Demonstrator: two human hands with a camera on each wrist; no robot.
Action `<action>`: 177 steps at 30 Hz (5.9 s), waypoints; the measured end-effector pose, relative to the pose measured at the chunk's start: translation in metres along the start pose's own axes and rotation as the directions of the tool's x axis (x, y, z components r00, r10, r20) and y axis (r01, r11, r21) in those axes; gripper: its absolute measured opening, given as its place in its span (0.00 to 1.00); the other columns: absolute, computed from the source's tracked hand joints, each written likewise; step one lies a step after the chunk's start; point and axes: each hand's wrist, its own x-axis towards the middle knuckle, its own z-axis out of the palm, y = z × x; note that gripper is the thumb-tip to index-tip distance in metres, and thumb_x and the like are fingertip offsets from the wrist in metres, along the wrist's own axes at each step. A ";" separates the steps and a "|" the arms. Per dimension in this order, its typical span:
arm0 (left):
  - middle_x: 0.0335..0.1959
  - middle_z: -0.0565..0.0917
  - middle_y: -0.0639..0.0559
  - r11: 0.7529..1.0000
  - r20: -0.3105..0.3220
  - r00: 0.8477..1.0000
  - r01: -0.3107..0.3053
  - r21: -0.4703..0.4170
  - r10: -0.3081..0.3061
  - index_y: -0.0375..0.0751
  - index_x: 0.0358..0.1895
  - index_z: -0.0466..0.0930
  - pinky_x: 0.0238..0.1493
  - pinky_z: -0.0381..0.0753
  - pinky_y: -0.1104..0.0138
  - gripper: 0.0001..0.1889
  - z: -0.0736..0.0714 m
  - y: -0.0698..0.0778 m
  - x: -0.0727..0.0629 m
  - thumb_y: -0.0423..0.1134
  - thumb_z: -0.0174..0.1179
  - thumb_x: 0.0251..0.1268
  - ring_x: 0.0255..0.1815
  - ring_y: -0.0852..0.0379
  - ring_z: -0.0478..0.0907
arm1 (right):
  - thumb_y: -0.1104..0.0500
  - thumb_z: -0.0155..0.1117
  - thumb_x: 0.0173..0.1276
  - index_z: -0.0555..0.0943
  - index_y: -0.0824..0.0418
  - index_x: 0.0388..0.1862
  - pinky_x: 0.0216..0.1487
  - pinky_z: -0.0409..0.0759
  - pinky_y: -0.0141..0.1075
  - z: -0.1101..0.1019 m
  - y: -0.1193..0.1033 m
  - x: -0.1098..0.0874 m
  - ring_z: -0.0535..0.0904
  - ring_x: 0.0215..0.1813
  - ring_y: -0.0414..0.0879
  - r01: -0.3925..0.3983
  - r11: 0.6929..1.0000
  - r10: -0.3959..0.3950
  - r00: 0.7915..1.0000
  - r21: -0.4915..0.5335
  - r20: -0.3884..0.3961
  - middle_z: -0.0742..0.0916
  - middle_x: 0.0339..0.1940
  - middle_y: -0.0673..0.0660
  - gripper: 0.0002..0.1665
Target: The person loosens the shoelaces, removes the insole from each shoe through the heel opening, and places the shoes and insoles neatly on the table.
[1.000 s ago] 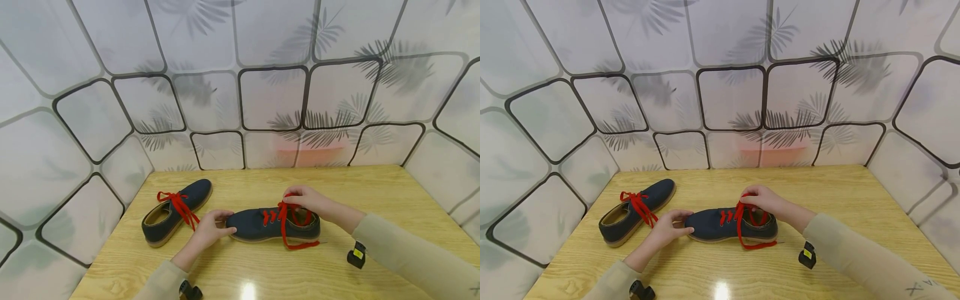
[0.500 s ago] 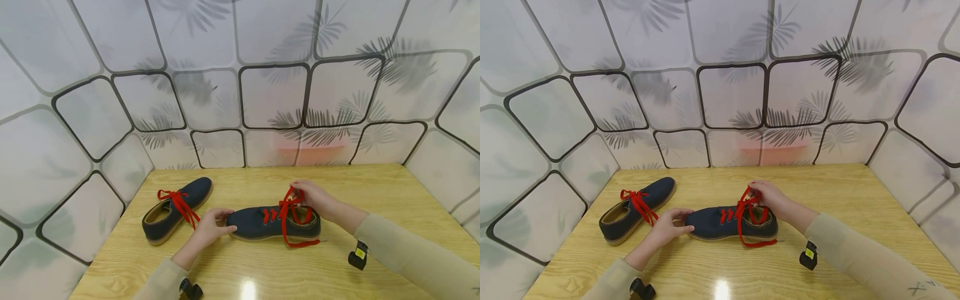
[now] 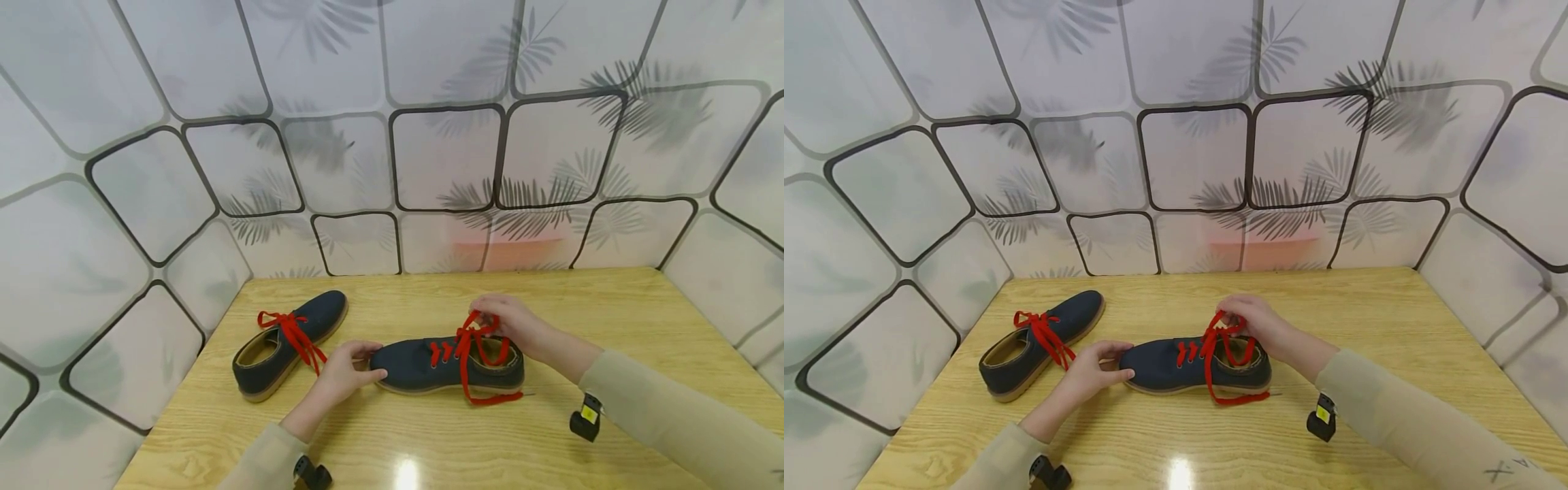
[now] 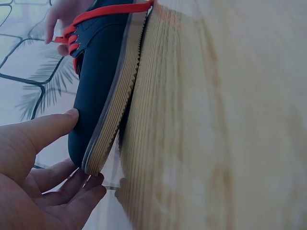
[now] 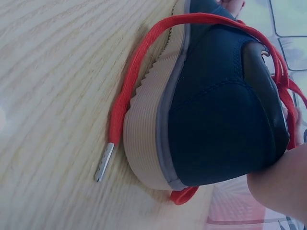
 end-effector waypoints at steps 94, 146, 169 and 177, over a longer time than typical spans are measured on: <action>0.59 0.85 0.37 1.000 0.008 1.000 0.000 0.023 0.000 0.33 0.62 0.85 0.62 0.89 0.53 0.25 -0.001 0.003 0.000 0.29 0.78 0.61 0.60 0.39 0.84 | 0.61 0.57 0.80 0.79 0.64 0.47 0.42 0.89 0.29 -0.012 -0.007 -0.007 0.85 0.33 0.34 0.025 1.000 -0.027 0.990 -0.014 -0.140 0.85 0.26 0.44 0.06; 0.59 0.86 0.37 1.000 0.019 1.000 -0.012 0.019 0.011 0.32 0.61 0.85 0.63 0.89 0.51 0.24 -0.001 0.002 0.001 0.28 0.77 0.61 0.60 0.38 0.84 | 0.62 0.58 0.80 0.77 0.73 0.50 0.44 0.83 0.33 -0.001 -0.009 -0.009 0.80 0.37 0.43 0.148 0.959 -0.157 0.987 -0.243 -0.019 0.83 0.37 0.50 0.12; 0.60 0.85 0.37 1.000 0.027 1.000 0.002 0.016 -0.003 0.33 0.62 0.85 0.63 0.89 0.51 0.25 -0.001 0.002 0.000 0.29 0.77 0.61 0.61 0.38 0.84 | 0.58 0.74 0.72 0.90 0.64 0.41 0.40 0.84 0.37 -0.001 -0.004 -0.005 0.83 0.40 0.45 0.120 0.876 -0.122 0.992 -0.467 0.025 0.91 0.35 0.51 0.09; 0.60 0.85 0.36 1.000 0.024 1.000 0.006 0.014 -0.006 0.32 0.62 0.85 0.63 0.89 0.51 0.25 -0.001 0.003 -0.001 0.29 0.77 0.62 0.61 0.37 0.84 | 0.60 0.70 0.74 0.87 0.66 0.42 0.38 0.84 0.35 -0.005 -0.006 -0.006 0.82 0.36 0.44 0.118 0.883 -0.134 0.991 -0.453 -0.003 0.89 0.35 0.54 0.08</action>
